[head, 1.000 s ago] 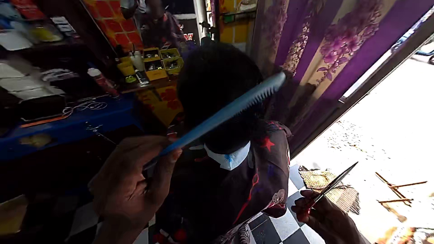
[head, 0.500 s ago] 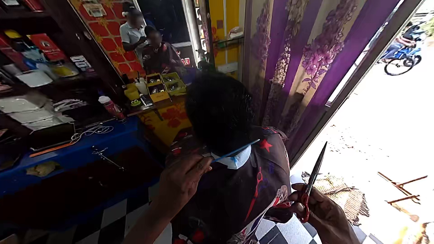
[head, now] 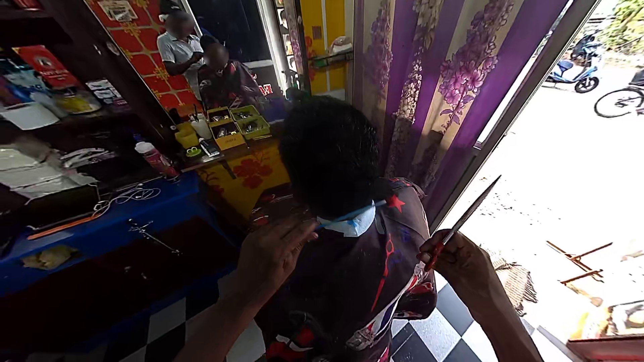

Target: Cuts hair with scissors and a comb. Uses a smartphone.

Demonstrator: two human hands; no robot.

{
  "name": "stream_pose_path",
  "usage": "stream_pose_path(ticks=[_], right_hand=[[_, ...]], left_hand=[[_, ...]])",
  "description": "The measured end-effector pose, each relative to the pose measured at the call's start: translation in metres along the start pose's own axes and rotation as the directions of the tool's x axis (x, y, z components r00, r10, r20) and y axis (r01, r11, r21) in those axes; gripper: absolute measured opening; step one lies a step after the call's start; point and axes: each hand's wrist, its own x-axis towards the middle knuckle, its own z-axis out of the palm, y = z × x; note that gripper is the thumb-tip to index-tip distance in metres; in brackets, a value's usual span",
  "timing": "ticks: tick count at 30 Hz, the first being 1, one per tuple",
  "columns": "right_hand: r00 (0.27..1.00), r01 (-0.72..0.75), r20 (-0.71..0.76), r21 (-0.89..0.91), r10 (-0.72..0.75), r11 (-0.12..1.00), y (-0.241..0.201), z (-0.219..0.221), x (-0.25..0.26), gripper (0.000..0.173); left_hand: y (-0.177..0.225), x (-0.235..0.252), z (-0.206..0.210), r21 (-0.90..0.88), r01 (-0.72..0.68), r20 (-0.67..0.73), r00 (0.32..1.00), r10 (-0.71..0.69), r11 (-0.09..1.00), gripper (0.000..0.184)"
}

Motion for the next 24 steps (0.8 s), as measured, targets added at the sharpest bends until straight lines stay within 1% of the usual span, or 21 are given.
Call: stream_pose_path(ticks=[2, 3, 5, 6, 8, 9, 10, 12, 13, 15, 16, 18, 19, 20, 21, 22, 24], right_hand=[[0.999, 0.047, 0.001, -0.149, -0.047, 0.988, 0.003, 0.0, 0.009, 0.027], [0.995, 0.096, 0.008, -0.274, -0.098, 0.957, 0.006, -0.002, 0.014, 0.029], [0.981, 0.183, 0.042, -0.526, -0.19, 0.83, 0.007, -0.007, 0.026, 0.034], [0.973, 0.205, 0.04, -0.608, -0.228, 0.767, 0.003, -0.008, 0.031, 0.029], [0.951, 0.226, 0.013, -0.709, -0.308, 0.668, -0.008, -0.009, 0.044, 0.014], [0.942, 0.242, 0.023, -0.741, -0.336, 0.627, -0.014, -0.01, 0.051, 0.012], [0.929, 0.272, 0.055, -0.771, -0.366, 0.576, -0.018, -0.013, 0.059, 0.014], [0.913, 0.33, 0.149, -0.817, -0.38, 0.473, -0.021, -0.018, 0.075, 0.03], [0.906, 0.347, 0.176, -0.829, -0.384, 0.438, -0.024, -0.02, 0.083, 0.032], [0.875, 0.376, 0.199, -0.854, -0.441, 0.36, -0.025, -0.022, 0.096, 0.019], [0.861, 0.385, 0.208, -0.863, -0.463, 0.327, -0.025, -0.022, 0.101, 0.016], [0.848, 0.405, 0.237, -0.866, -0.474, 0.292, -0.028, -0.023, 0.11, 0.018], [0.851, 0.408, 0.254, -0.87, -0.459, 0.276, -0.031, -0.023, 0.113, 0.025], [0.852, 0.41, 0.265, -0.874, -0.452, 0.259, -0.031, -0.022, 0.115, 0.027], [0.841, 0.415, 0.271, -0.878, -0.467, 0.238, -0.03, -0.022, 0.117, 0.021], [0.83, 0.416, 0.27, -0.883, -0.487, 0.219, -0.028, -0.02, 0.119, 0.015], [0.822, 0.409, 0.283, -0.897, -0.494, 0.166, -0.022, -0.018, 0.121, 0.014]], left_hand=[[0.008, -0.007, 0.001, -0.03, -0.049, 0.02, 0.999, 0.05, 0.998, 0.026], [0.012, -0.009, 0.001, -0.045, -0.046, 0.013, 0.999, 0.046, 0.998, 0.026], [0.014, -0.011, -0.001, -0.06, 0.001, -0.011, 1.0, -0.001, 0.998, 0.029], [0.013, -0.011, -0.003, -0.059, 0.032, -0.016, 0.999, -0.033, 0.998, 0.03], [0.009, -0.009, -0.003, -0.044, 0.096, -0.003, 0.995, -0.096, 0.994, 0.032], [0.008, -0.009, -0.002, -0.035, 0.125, 0.006, 0.992, -0.125, 0.991, 0.033], [0.006, -0.01, -0.001, -0.022, 0.151, 0.02, 0.988, -0.151, 0.988, 0.034], [0.003, -0.01, 0.0, -0.036, 0.185, 0.058, 0.981, -0.183, 0.982, 0.037], [0.002, -0.009, -0.001, -0.063, 0.204, 0.087, 0.976, -0.198, 0.977, 0.038], [0.0, -0.005, -0.004, -0.117, 0.264, 0.156, 0.957, -0.245, 0.957, 0.04], [-0.001, -0.004, -0.004, -0.126, 0.296, 0.176, 0.946, -0.273, 0.947, 0.041], [-0.001, -0.001, -0.004, -0.119, 0.342, 0.181, 0.931, -0.318, 0.932, 0.042], [0.0, 0.0, -0.004, -0.112, 0.349, 0.174, 0.929, -0.327, 0.93, 0.042], [0.0, 0.002, -0.003, -0.098, 0.342, 0.152, 0.933, -0.326, 0.935, 0.042], [0.0, 0.004, -0.001, -0.078, 0.317, 0.116, 0.945, -0.307, 0.945, 0.04], [0.0, 0.006, 0.0, -0.054, 0.271, 0.069, 0.961, -0.268, 0.961, 0.038], [0.001, 0.01, 0.001, 0.027, 0.172, -0.019, 0.985, -0.172, 0.985, 0.035]])
